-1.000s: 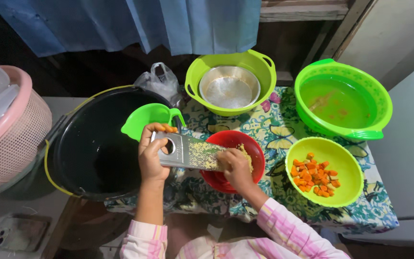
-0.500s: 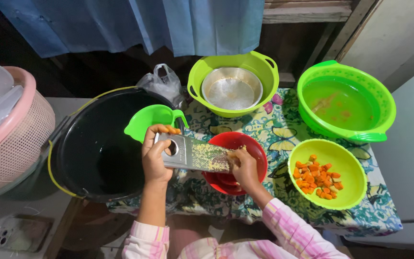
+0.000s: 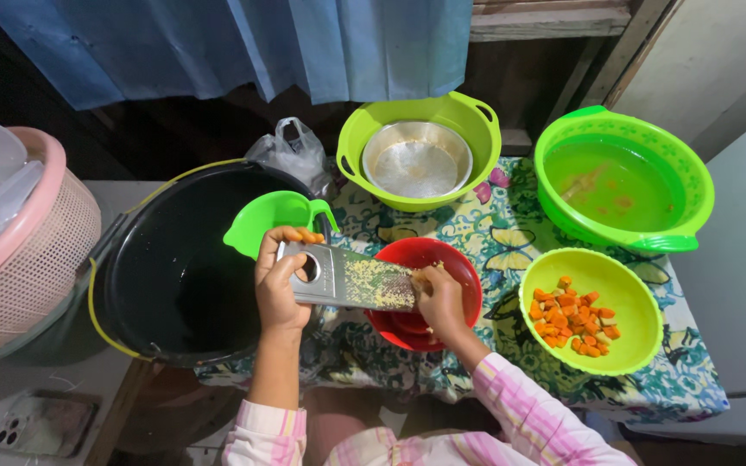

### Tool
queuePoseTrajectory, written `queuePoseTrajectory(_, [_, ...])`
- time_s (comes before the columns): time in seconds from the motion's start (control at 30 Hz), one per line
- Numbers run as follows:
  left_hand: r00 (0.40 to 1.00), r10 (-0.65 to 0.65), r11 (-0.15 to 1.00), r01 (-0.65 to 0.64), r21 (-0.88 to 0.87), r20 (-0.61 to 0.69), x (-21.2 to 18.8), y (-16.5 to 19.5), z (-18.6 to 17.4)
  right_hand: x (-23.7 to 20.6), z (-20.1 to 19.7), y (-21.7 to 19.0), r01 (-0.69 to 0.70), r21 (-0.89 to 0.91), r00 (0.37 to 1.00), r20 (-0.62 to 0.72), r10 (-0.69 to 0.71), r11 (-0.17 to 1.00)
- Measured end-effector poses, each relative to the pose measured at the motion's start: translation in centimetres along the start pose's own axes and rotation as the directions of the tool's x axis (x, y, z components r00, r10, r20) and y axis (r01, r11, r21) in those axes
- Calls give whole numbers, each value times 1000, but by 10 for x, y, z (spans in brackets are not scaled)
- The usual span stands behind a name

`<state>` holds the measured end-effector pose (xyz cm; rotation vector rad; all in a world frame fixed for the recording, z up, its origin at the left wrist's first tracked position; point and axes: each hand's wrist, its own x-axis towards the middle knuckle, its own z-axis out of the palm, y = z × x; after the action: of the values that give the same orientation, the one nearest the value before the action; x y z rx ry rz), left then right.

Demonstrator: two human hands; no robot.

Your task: The person holds a metal box grater over a red bowl and grates carrot pieces against it by hand, letting the grated carrot fall into the bowl. A yellow bowl of cut carrot pieces sits beside them, and they continue grating piece after piece throughout the episode.

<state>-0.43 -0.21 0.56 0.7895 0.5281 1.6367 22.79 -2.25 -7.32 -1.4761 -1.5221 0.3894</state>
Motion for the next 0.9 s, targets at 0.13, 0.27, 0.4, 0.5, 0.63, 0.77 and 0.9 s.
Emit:
queuePoseTrajectory(0.13, [1000,-5,999,5,-43,10,0,0,-1,-5,16,-25,135,182,987,64,-149,974])
queuePoseTrajectory(0.27, [1000,8,1000,-8,-19,14,0,0,-3,-7,19,-29,131,226,982,106,-159,965])
queuePoseTrajectory(0.4, [1000,9,1000,-9,-13,6,2,-1,-3,7,3,-5,1,111,1000,10,-2,994])
queuePoseTrajectory(0.5, [1000,9,1000,-9,-9,6,1,0,-2,7,5,-9,-70,133,997,44,65,989])
queuePoseTrajectory(0.63, [1000,2,999,-2,-34,15,1,0,-3,-6,20,-31,139,248,977,120,-173,959])
queuePoseTrajectory(0.77, [1000,0,1000,0,-21,18,1,-1,-5,-2,15,-22,129,218,988,61,-145,967])
queuePoseTrajectory(0.9, [1000,16,1000,-16,-2,18,2,-1,-5,8,8,-9,-10,37,1000,-12,11,999])
